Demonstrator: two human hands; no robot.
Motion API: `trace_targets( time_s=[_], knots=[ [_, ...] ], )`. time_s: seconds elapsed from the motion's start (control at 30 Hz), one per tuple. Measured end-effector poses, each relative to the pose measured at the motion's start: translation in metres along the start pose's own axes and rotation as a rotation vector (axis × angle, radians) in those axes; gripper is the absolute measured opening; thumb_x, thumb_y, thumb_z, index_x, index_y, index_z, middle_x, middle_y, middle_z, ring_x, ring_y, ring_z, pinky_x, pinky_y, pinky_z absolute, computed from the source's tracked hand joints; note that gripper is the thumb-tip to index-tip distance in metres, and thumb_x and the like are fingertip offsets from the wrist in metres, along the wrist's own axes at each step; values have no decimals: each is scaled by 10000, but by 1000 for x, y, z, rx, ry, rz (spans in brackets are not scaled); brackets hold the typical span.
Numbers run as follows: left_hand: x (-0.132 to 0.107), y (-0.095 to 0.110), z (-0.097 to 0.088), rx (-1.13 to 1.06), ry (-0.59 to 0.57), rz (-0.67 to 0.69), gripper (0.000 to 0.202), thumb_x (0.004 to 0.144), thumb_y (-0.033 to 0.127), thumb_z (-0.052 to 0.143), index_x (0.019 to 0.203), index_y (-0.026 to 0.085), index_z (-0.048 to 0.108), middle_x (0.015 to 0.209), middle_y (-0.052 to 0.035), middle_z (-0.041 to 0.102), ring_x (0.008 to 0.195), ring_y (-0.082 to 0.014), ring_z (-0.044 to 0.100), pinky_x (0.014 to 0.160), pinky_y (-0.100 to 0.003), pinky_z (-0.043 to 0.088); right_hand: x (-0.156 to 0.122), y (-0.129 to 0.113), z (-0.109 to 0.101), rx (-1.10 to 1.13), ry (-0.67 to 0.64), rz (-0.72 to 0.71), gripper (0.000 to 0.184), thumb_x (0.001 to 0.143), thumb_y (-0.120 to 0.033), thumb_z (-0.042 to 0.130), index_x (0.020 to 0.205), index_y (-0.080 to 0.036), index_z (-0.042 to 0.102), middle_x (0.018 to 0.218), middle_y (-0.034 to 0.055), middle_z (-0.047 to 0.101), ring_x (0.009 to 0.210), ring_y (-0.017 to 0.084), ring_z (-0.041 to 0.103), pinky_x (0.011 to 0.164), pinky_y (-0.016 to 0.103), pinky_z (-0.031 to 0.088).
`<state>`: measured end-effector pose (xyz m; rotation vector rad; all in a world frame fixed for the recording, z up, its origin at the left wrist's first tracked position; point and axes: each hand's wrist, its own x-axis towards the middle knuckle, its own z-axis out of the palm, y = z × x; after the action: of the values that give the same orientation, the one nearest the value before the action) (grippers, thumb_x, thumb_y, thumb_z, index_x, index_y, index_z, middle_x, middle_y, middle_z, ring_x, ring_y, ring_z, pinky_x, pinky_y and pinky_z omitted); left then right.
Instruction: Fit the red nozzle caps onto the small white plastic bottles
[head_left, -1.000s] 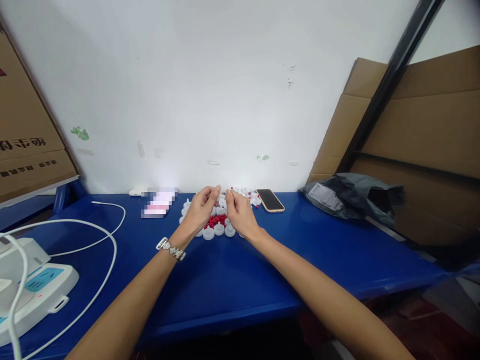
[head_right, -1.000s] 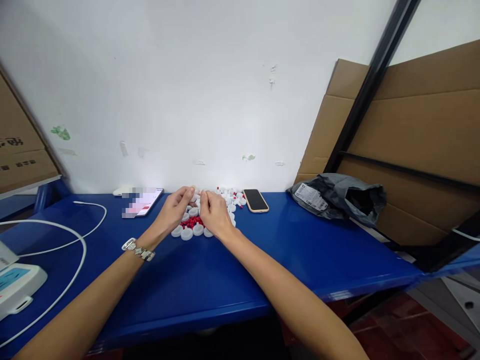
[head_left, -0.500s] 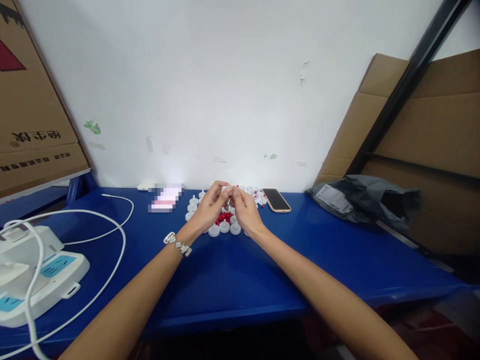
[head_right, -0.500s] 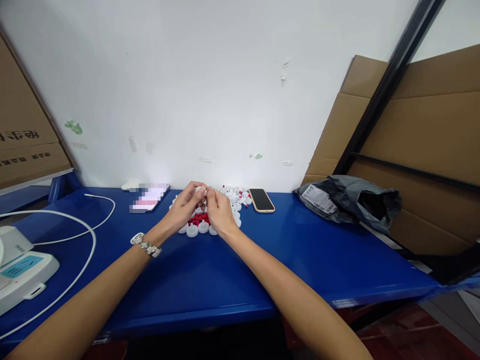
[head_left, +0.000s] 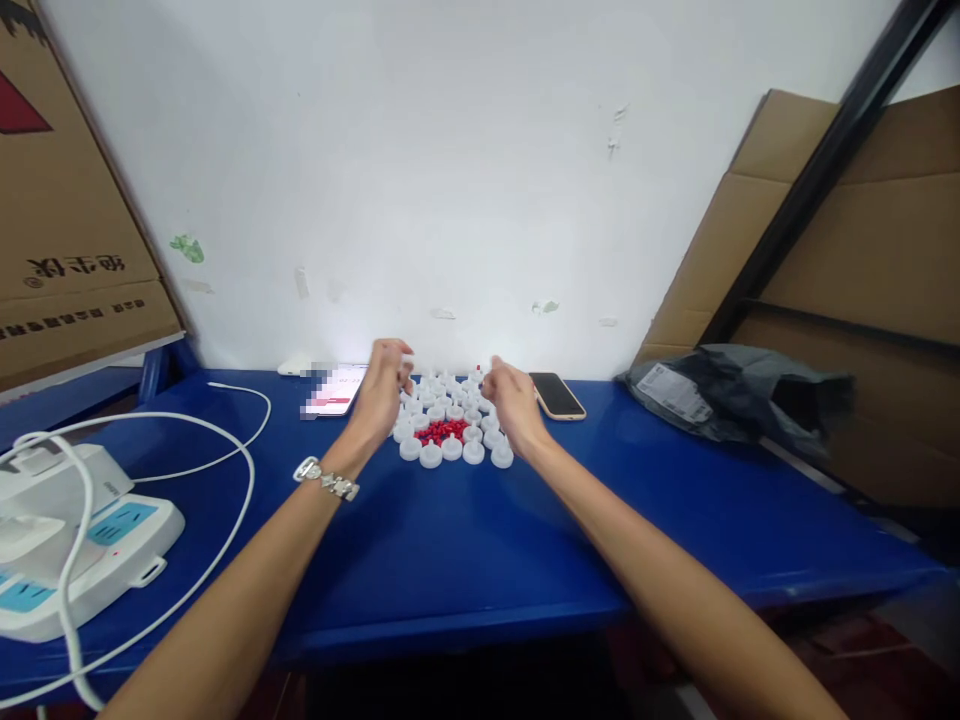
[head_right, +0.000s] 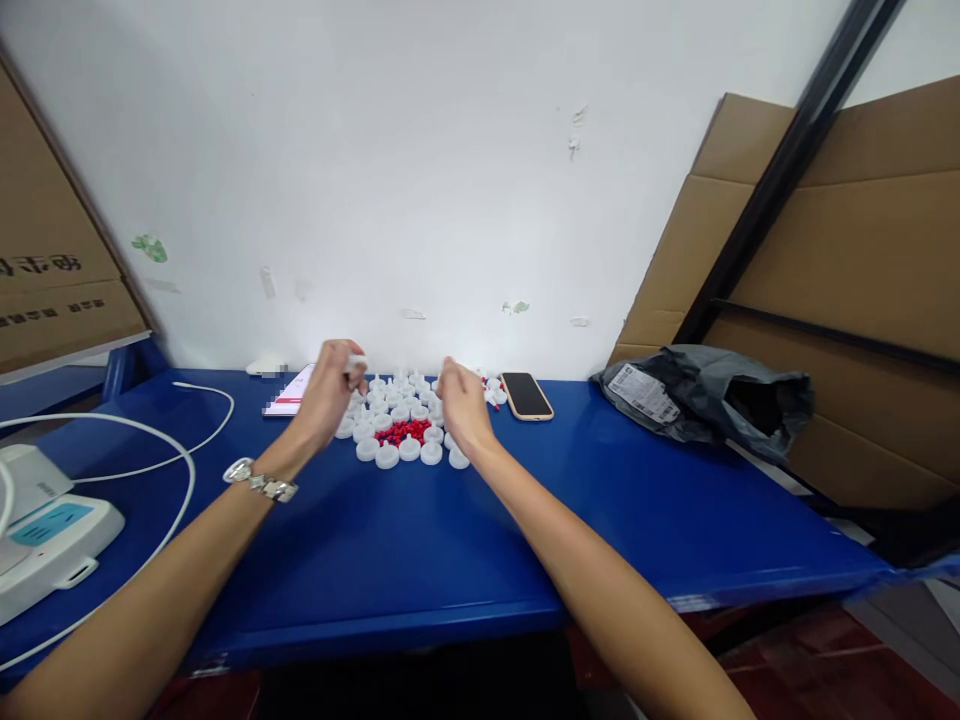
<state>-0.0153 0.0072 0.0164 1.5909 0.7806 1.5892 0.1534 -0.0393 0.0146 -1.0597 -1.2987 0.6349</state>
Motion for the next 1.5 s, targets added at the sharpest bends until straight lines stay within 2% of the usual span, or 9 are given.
trace_targets(
  time_s=[0.17, 0.3, 0.43, 0.6, 0.73, 0.93, 1.13, 1.3, 1.5],
  knots=[
    [-8, -12, 3, 257, -276, -37, 332, 974, 498, 410, 1144, 248, 546, 832, 4, 530, 630, -117, 470, 591, -244, 420, -4, 9, 2, -639, -322, -212, 352, 921, -338, 456, 599, -196, 472, 552, -19, 491, 595, 139, 425, 661, 290, 296],
    [-12, -16, -1, 319, -378, -9, 320, 923, 446, 537, 1153, 224, 522, 873, -11, 596, 700, -131, 553, 613, -244, 441, -4, 14, -1, -610, -384, -137, 240, 895, -261, 461, 742, -197, 634, 589, -20, 568, 600, 139, 489, 688, 285, 347],
    [-14, -14, -1, 345, -378, 42, 297, 879, 408, 610, 1082, 205, 533, 961, -42, 643, 862, -169, 626, 722, -282, 492, 0, 17, -6, -281, -277, -79, 223, 869, -324, 543, 1012, -178, 631, 670, -21, 627, 640, 143, 560, 664, 268, 411],
    [-13, -11, 5, 379, -386, 46, 370, 881, 443, 606, 1150, 222, 482, 1046, -61, 691, 873, -186, 663, 774, -332, 513, 19, 15, -7, -171, -249, -124, 189, 832, -347, 609, 887, -167, 627, 725, 14, 669, 686, 146, 611, 634, 258, 431],
    [-4, -15, 3, 563, -313, 64, 397, 875, 474, 598, 1169, 225, 504, 1226, -86, 628, 1014, -221, 635, 823, -366, 506, 66, 21, -12, -367, -217, -167, 130, 829, -251, 587, 877, -157, 662, 774, 41, 707, 716, 147, 639, 665, 253, 463],
    [-8, -15, -1, 780, -328, 121, 236, 927, 408, 495, 1013, 219, 606, 1077, -61, 636, 1036, -242, 590, 901, -408, 467, 131, 55, 0, -998, -378, -79, 201, 812, -180, 572, 921, -177, 740, 940, 71, 750, 854, 181, 668, 758, 252, 467],
    [-16, -8, 1, 824, -370, 169, 235, 942, 406, 472, 955, 224, 619, 1069, -55, 615, 1076, -253, 555, 942, -413, 436, 142, 73, 14, -1099, -437, -41, 161, 780, -238, 621, 856, -205, 759, 938, 63, 758, 932, 225, 663, 899, 326, 433],
    [-14, -10, 3, 819, -391, 210, 223, 946, 386, 471, 939, 221, 621, 1058, -52, 613, 1069, -252, 548, 955, -422, 421, 150, 73, -2, -1171, -367, -15, 258, 835, -292, 560, 999, -201, 736, 1055, 89, 740, 1047, 255, 632, 966, 390, 384],
    [-15, -7, 8, 838, -402, 208, 223, 939, 380, 476, 927, 217, 628, 1040, -64, 610, 1026, -263, 559, 926, -441, 424, 147, 78, -16, -1191, -359, 15, 155, 772, -235, 635, 856, -162, 744, 968, 122, 747, 1019, 266, 632, 990, 417, 333]
  ],
)
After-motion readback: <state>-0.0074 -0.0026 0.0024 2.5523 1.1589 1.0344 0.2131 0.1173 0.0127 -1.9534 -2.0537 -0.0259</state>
